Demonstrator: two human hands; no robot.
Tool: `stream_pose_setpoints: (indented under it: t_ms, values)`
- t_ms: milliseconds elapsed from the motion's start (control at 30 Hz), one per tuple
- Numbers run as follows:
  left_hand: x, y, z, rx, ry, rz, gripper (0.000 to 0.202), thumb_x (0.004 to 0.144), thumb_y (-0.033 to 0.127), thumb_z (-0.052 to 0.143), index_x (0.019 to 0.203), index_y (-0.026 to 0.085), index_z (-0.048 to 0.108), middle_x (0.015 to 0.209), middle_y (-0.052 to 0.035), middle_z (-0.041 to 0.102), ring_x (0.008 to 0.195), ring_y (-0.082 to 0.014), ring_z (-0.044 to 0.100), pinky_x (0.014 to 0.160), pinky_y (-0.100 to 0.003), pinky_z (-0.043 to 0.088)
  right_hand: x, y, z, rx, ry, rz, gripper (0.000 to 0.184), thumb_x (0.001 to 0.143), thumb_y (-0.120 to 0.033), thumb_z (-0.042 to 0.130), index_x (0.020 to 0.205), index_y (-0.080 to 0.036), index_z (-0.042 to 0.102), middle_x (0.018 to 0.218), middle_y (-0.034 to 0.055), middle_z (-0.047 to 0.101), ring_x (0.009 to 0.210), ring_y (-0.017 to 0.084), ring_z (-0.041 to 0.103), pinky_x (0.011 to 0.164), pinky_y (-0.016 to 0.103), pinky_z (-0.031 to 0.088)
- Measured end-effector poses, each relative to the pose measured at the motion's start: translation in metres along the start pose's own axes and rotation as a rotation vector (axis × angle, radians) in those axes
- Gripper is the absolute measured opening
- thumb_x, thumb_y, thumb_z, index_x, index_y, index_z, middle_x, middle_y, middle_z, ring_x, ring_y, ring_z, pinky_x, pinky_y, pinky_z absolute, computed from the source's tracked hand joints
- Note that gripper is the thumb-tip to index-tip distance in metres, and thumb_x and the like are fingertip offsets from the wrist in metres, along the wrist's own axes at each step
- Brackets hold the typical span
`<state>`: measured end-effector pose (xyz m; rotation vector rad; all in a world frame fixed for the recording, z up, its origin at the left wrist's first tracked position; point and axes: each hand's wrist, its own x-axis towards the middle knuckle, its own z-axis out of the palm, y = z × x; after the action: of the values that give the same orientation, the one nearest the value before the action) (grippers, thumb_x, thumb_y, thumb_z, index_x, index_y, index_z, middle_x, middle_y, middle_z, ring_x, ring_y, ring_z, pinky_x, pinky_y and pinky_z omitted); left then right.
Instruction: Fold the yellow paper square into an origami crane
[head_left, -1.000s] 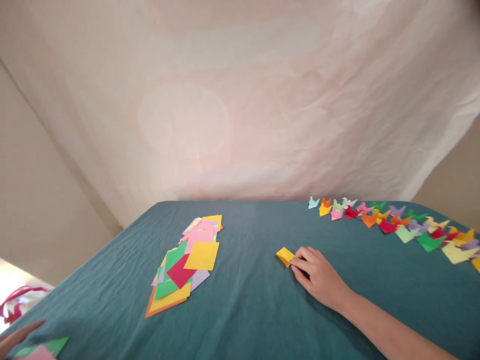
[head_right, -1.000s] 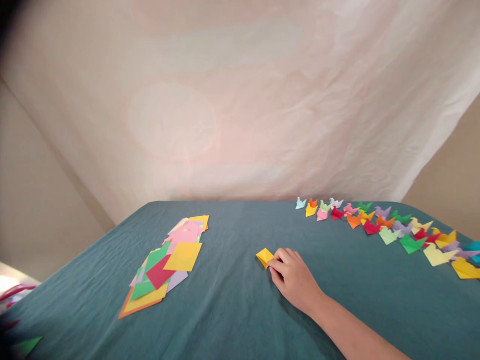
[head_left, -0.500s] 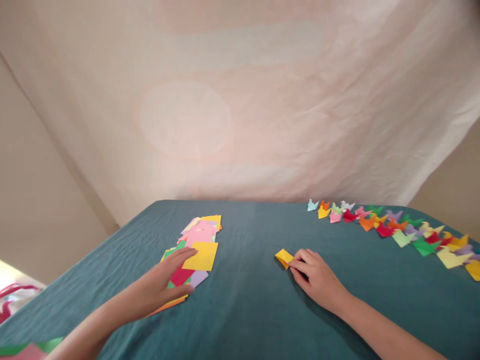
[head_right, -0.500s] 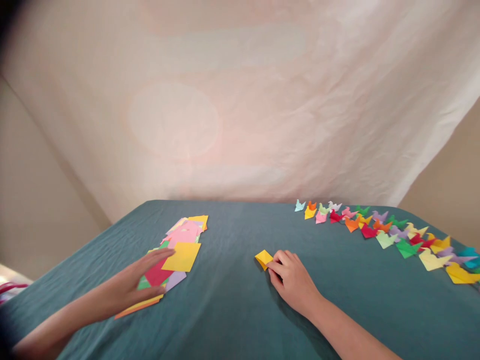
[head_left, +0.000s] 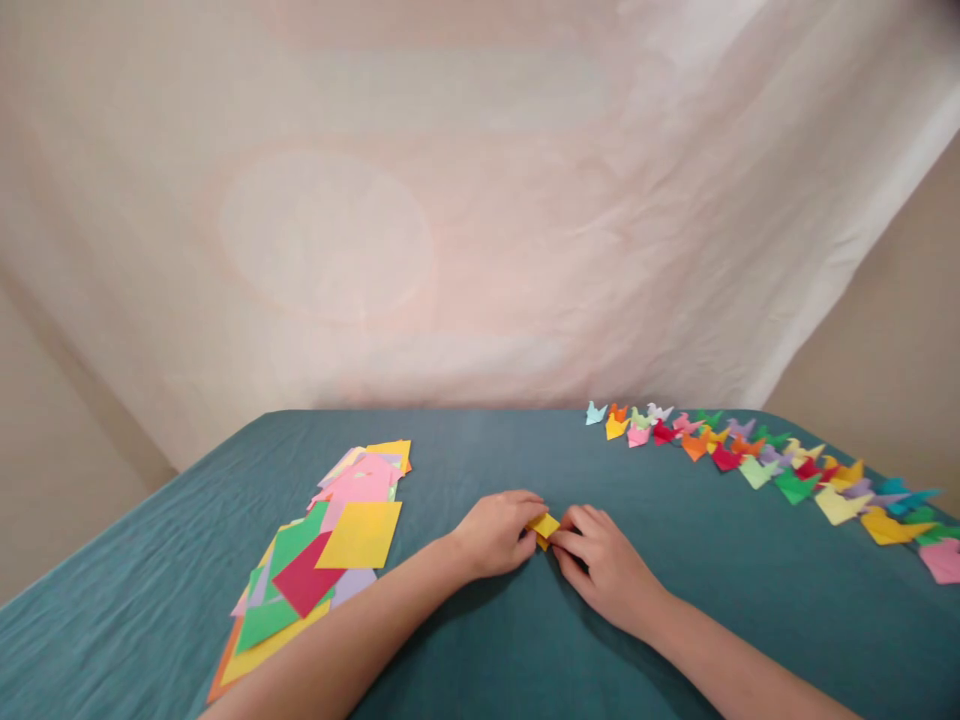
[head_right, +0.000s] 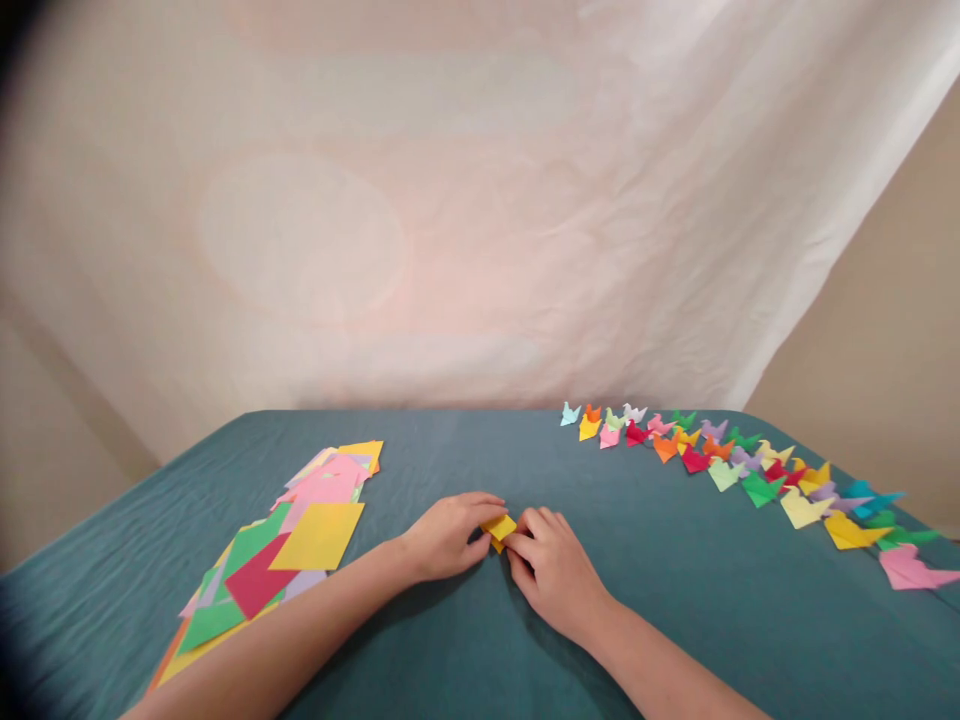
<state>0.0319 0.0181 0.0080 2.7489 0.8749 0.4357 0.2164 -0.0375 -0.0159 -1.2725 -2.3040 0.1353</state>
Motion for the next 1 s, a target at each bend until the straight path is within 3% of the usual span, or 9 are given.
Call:
stream_pose_setpoints:
  t_ms: [367, 567, 1000]
  values:
    - [0.003, -0.010, 0.019, 0.036, 0.110, -0.053, 0.025, 0.079, 0.016, 0.054, 0.101, 0.022, 0.064, 0.105, -0.0001, 0.066, 0.098, -0.0176, 0.058, 0.089, -0.028, 0.043, 0.000, 0.003, -0.002, 0.100, 0.030, 0.037, 0.017, 0.085, -0.016, 0.049, 0.086, -0.022, 0.065, 0.083, 0.0032, 0.056, 0.082, 0.018, 0.051, 0.076, 0.033, 0.039]
    - [0.003, -0.008, 0.019, 0.028, 0.130, -0.088, 0.025, 0.078, 0.015, 0.056, 0.100, 0.024, 0.065, 0.103, 0.0023, 0.067, 0.095, -0.0166, 0.059, 0.086, -0.025, 0.043, 0.005, 0.025, 0.001, 0.352, 0.170, 0.205, 0.016, 0.083, -0.017, 0.050, 0.087, -0.019, 0.066, 0.083, 0.0030, 0.059, 0.079, 0.015, 0.056, 0.074, 0.029, 0.043]
    - [0.003, -0.004, 0.019, 0.025, 0.112, -0.137, 0.022, 0.080, 0.020, 0.055, 0.099, 0.025, 0.065, 0.103, 0.0013, 0.067, 0.095, -0.0178, 0.059, 0.085, -0.026, 0.043, 0.016, 0.039, -0.001, 0.400, 0.004, 0.214, 0.019, 0.080, -0.016, 0.055, 0.089, -0.024, 0.070, 0.087, 0.0020, 0.066, 0.084, 0.018, 0.057, 0.080, 0.032, 0.041]
